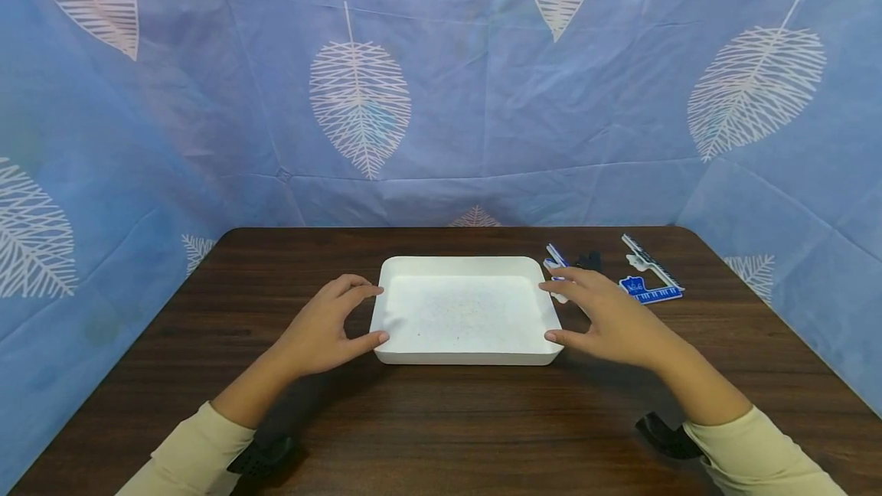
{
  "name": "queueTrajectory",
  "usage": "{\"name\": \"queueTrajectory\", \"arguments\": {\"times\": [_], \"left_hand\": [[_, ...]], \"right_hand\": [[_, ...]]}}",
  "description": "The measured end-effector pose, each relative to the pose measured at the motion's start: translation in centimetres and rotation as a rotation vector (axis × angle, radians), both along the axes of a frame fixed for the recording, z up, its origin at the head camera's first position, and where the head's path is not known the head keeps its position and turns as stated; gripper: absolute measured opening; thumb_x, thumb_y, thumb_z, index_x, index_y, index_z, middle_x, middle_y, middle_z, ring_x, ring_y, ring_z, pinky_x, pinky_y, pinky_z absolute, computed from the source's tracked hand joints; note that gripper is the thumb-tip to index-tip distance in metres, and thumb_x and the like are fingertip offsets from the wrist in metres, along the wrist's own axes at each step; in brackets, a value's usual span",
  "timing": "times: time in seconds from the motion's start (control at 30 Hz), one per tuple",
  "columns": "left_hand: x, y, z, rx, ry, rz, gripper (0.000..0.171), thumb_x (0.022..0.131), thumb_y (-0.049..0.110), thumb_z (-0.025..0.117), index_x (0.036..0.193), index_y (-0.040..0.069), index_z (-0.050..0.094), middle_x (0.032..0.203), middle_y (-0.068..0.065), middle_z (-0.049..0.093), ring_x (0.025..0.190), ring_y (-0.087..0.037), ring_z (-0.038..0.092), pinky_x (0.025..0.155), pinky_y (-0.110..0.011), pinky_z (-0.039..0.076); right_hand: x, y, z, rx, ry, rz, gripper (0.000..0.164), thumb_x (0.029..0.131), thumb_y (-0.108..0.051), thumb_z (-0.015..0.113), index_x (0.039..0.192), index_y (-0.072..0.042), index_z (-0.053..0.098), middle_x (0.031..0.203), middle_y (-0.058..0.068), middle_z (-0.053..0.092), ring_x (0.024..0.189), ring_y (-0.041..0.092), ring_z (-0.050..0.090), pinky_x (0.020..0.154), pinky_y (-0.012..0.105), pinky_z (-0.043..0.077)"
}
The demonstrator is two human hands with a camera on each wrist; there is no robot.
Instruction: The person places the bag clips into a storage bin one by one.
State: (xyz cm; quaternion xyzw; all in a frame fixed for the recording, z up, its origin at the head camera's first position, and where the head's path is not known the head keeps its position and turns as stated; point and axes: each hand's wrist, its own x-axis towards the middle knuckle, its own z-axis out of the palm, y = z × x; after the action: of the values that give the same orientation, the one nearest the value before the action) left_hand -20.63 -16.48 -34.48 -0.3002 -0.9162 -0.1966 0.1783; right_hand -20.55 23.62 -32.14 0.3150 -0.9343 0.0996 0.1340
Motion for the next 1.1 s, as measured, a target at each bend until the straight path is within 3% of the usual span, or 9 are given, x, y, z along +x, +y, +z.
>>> {"name": "queueTrajectory", "arguments": {"times": [0.47,0.7,0.93,1.1], "left_hand": [[-0.7,0.6,-0.3,0.125,-0.019,0.053,0.045,0.073,0.044,0.066,0.105,0.013,0.06,0.107,0.002,0.052,0.097,-0.015,0.052,0.081,-0.037,0.046],[-1.2,0.9,-0.6,0.169,-0.043,0.078,0.041,0.072,0.04,0.068,0.102,0.013,0.062,0.104,0.001,0.055,0.091,-0.016,0.055,0.073,-0.033,0.048],[-1.7,1.1,-0.8,0.234,-0.127,0.11,0.035,0.073,0.035,0.069,0.1,0.014,0.062,0.102,0.001,0.054,0.087,-0.015,0.055,0.067,-0.026,0.051],[-2.1,1.1,-1.2,0.228,-0.169,0.139,0.038,0.073,0.032,0.07,0.104,0.012,0.061,0.104,-0.002,0.055,0.087,-0.016,0.056,0.065,-0.029,0.05]], "right_hand": [[-0.4,1.1,-0.1,0.005,-0.032,-0.094,0.07,0.072,-0.06,0.057,0.122,-0.012,0.052,0.13,0.013,0.043,0.116,0.036,0.039,0.087,0.058,0.035],[-0.8,2.0,-0.3,-0.029,-0.049,-0.116,0.067,0.072,-0.053,0.063,0.122,-0.01,0.052,0.128,0.014,0.043,0.116,0.037,0.038,0.087,0.059,0.034],[-1.4,3.0,-0.7,-0.021,0.0,-0.111,0.059,0.073,-0.045,0.066,0.118,-0.009,0.055,0.124,0.015,0.047,0.113,0.037,0.041,0.087,0.057,0.035],[-1.8,3.8,-1.0,-0.007,0.032,-0.093,0.054,0.073,-0.039,0.068,0.116,-0.007,0.056,0.119,0.016,0.05,0.108,0.035,0.046,0.083,0.055,0.039]]}}
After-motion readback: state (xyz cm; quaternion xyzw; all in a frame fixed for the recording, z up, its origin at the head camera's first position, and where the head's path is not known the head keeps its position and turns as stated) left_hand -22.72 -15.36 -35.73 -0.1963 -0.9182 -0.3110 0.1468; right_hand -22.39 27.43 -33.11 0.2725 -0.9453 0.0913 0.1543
